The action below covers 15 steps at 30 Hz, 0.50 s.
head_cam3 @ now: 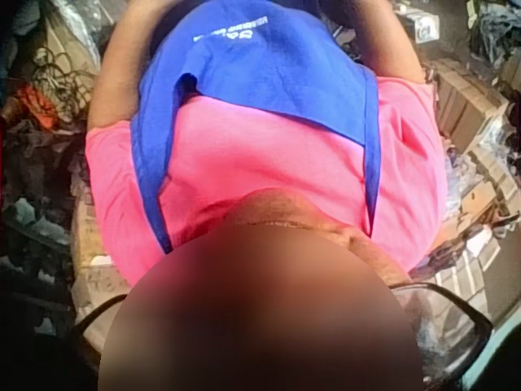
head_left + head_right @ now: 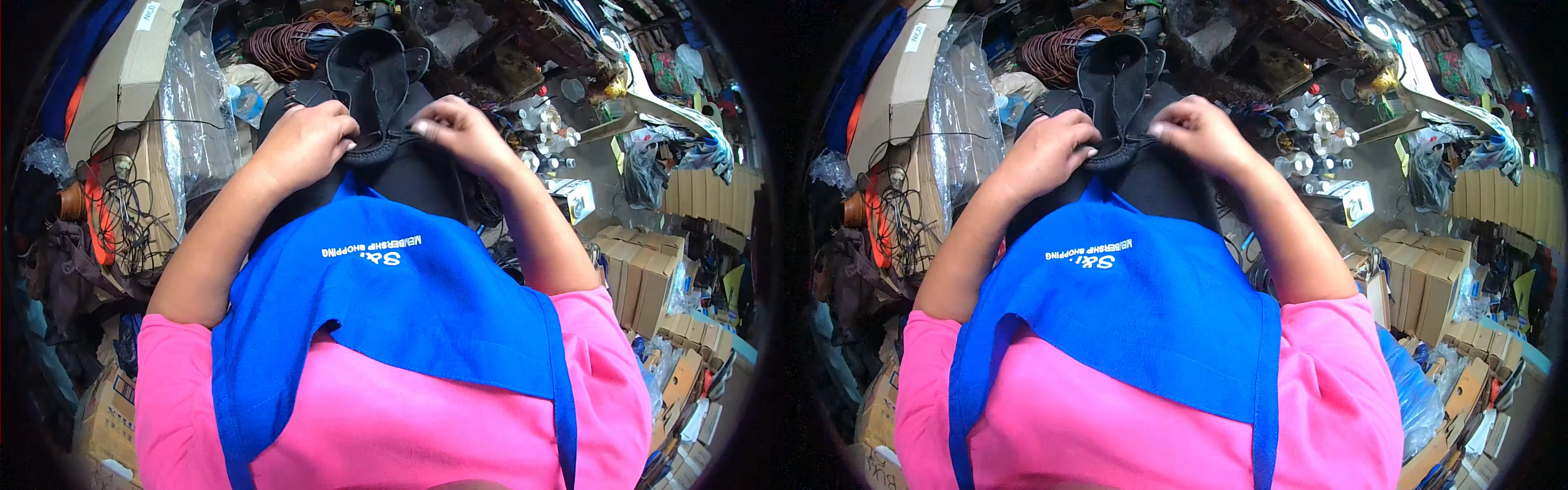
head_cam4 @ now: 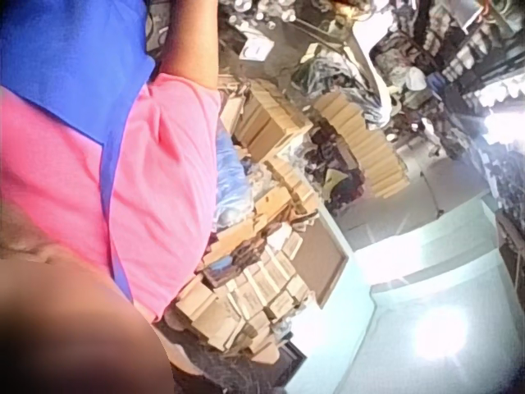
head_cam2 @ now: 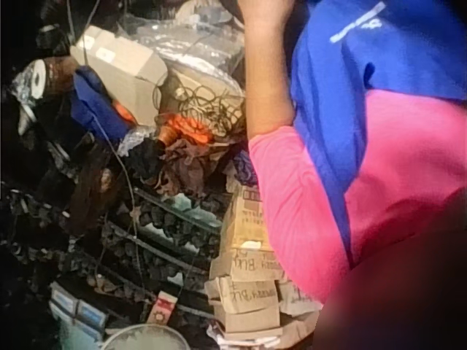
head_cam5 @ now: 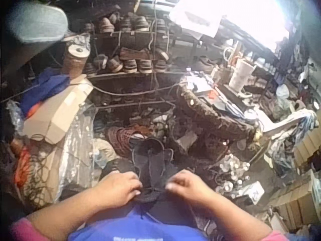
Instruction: Hand-sewing the interior edge or lining of a black shoe using a needle and thread.
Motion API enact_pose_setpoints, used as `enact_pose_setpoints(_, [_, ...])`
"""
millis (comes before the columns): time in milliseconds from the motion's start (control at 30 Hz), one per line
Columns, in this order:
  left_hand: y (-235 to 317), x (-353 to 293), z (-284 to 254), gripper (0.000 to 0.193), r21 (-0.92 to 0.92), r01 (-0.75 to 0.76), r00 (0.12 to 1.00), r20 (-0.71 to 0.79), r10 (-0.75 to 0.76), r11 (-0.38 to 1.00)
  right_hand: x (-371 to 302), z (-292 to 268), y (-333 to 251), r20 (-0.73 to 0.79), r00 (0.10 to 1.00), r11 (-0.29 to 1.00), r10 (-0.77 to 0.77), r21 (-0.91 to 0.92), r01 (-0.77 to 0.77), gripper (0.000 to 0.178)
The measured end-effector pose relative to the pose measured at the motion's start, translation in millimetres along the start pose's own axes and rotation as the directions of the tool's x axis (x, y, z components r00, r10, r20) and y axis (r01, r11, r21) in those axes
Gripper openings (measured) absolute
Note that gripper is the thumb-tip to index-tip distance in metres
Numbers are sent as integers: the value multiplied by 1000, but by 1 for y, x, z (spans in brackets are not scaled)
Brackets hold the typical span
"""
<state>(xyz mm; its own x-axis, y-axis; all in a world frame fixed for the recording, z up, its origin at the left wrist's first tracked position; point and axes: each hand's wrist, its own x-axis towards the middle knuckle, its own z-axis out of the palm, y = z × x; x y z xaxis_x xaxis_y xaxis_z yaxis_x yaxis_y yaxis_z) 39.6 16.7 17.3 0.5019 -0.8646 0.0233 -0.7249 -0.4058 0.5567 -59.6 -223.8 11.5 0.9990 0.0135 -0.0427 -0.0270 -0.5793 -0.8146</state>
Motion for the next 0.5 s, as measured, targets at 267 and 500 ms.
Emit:
enact_pose_setpoints(267, [-17,-7,-37,13,94,58,980,-193,-39,994,4,6,8,-364,922,991,131,47,-122,25])
enact_pose_setpoints(500, [23,23,9,41,-986,-157,948,-135,-287,-57,15,20,1,194,961,-411,196,906,-99,44])
